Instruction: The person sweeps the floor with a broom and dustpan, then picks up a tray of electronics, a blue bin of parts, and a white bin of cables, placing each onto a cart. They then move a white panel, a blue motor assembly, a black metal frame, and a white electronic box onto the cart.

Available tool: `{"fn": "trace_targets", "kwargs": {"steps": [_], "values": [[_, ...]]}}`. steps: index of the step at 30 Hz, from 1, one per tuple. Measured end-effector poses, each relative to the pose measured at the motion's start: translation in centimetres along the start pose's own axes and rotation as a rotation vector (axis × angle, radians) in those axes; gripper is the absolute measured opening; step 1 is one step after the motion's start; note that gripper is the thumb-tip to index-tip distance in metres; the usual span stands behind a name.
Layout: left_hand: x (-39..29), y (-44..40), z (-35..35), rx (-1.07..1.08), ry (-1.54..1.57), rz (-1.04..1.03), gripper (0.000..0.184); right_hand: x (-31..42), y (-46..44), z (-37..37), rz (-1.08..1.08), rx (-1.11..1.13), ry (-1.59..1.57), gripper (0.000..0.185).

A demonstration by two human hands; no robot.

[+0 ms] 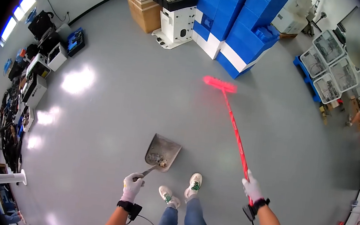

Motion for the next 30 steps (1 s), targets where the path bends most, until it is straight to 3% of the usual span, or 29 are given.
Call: {"fn": "trace_targets", "kwargs": {"steps": [6,8,11,13,14,15,17,20,23,27,28,30], "values": [[-2.8,-3.4,-7.3,0.065,-0.173,-0.03,0.019,-2.4,-5.6,-2.7,-0.027,0.012,-0.08,0.055],[-2.1,-4.8,-8.9,0.068,-0.218,-0.037,0.017,-5.4,-1.0,-4.6,-0.052,0.062,0.021,0.054],[-0.6,-6.2,-10.6,0.063,-0.24,-0.076,0.016,-8.2,8.8,-5.4,-0.202,0.242,-0.141,0.055],[0.2,-6.0,-10.9,0.056,-0.279,-0.095,0.016,-11.1,14.0,-6.1,0.007,0.261,-0.064,0.059],[0.4,-6.0,-10.8,0.055,-0.304,-0.104,0.016,-10.9,16.7,-5.5,-0.186,0.389,-0.091,0.058],[0.6,-6.0,-10.7,0.052,-0.33,-0.113,0.016,-12.9,19.4,-5.8,-0.084,0.385,-0.251,0.048],[0.7,-6.0,-10.8,0.062,-0.327,-0.111,0.016,-13.1,22.0,-3.9,0.104,0.447,-0.004,0.047],[0.6,-6.1,-10.6,0.043,-0.311,-0.105,0.016,-7.9,26.4,0.7,-0.468,0.644,-0.223,0.046],[0.7,-5.6,-9.8,0.029,-0.29,-0.068,0.016,-13.7,28.1,-0.1,-0.122,0.493,-0.111,0.046],[2.3,-4.5,-7.9,0.017,-0.21,-0.133,0.017,-4.2,23.7,1.8,-0.178,0.449,-0.078,0.049],[2.5,-3.9,-7.3,0.002,-0.214,-0.148,0.017,-3.8,21.8,1.3,-0.25,0.444,-0.058,0.049],[2.9,-2.7,-6.1,-0.025,-0.209,-0.129,0.017,-6.5,16.4,-1.5,-0.14,0.32,0.119,0.059]]}}
Point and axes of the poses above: each hand's wrist, its own y-axis away from the middle knuckle, its own z-axis out of the back of the hand, x = y × z, the point moved 2 cm from there along -y, towards the middle knuckle, and after that the axes turned 8 degrees about y, right-handed, at the moved point
